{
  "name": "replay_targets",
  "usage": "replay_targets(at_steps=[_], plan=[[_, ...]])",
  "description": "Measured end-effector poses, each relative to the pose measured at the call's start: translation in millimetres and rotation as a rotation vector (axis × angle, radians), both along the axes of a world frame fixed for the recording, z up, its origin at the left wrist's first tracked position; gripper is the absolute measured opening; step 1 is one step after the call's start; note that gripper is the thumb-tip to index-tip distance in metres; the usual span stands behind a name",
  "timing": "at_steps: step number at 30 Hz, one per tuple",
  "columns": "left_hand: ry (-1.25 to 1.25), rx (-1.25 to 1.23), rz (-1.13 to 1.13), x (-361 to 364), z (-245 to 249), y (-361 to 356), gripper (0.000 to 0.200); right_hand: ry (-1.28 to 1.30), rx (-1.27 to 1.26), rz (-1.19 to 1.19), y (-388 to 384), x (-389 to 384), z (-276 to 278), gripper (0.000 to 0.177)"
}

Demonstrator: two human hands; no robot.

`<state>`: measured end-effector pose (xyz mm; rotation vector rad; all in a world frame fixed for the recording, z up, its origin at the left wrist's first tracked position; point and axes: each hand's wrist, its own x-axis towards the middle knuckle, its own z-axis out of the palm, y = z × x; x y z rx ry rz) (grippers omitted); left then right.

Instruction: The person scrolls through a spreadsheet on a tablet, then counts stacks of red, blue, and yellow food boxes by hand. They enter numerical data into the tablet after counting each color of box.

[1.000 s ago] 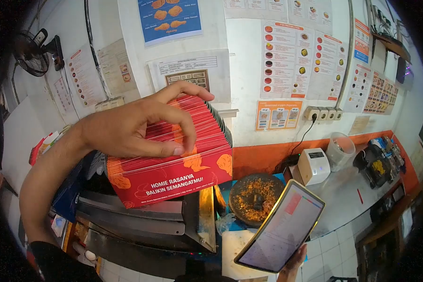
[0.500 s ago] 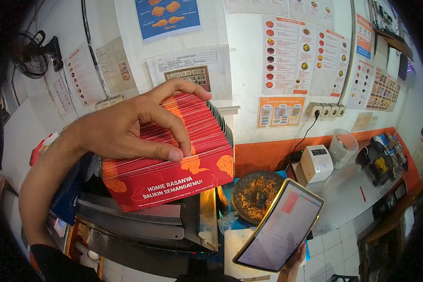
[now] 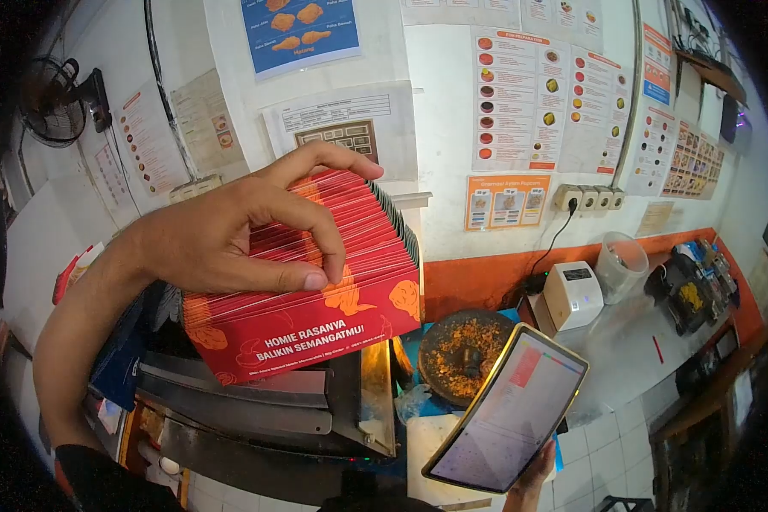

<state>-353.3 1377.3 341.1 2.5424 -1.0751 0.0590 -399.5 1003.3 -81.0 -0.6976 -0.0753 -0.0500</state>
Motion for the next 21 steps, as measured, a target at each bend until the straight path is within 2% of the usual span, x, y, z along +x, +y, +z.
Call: replay_targets(at_steps=[4, 9, 11, 12, 15, 17, 21], plan=[[0.004, 0.004, 0.009, 0, 1, -1, 0.009, -0.004, 0.001, -0.014, 0, -3, 2, 0.064], [-0.002, 0.039, -0.020, -2, 2, -3, 0.012, -0.047, -0.023, -0.001, -18, -4, -28, 0.067], [0.030, 0.009, 0.053, -9, 4, -9, 0.014, -0.044, -0.041, -0.019, -18, -11, -21, 0.070], [0.057, 0.013, 0.069, -11, 8, -15, 0.015, -0.025, -0.033, -0.031, -17, -13, -13, 0.071], [-0.028, 0.246, 0.049, -10, 21, -31, 0.018, 0.030, -0.069, -0.082, -7, -21, 36, 0.071], [-0.081, 0.272, 0.115, -22, 21, -50, 0.024, -0.023, -0.118, -0.079, -6, -26, 63, 0.070], [-0.291, 0.382, 0.172, -59, 23, -78, 0.024, -0.099, -0.136, -0.040, -7, -39, 79, 0.069]])
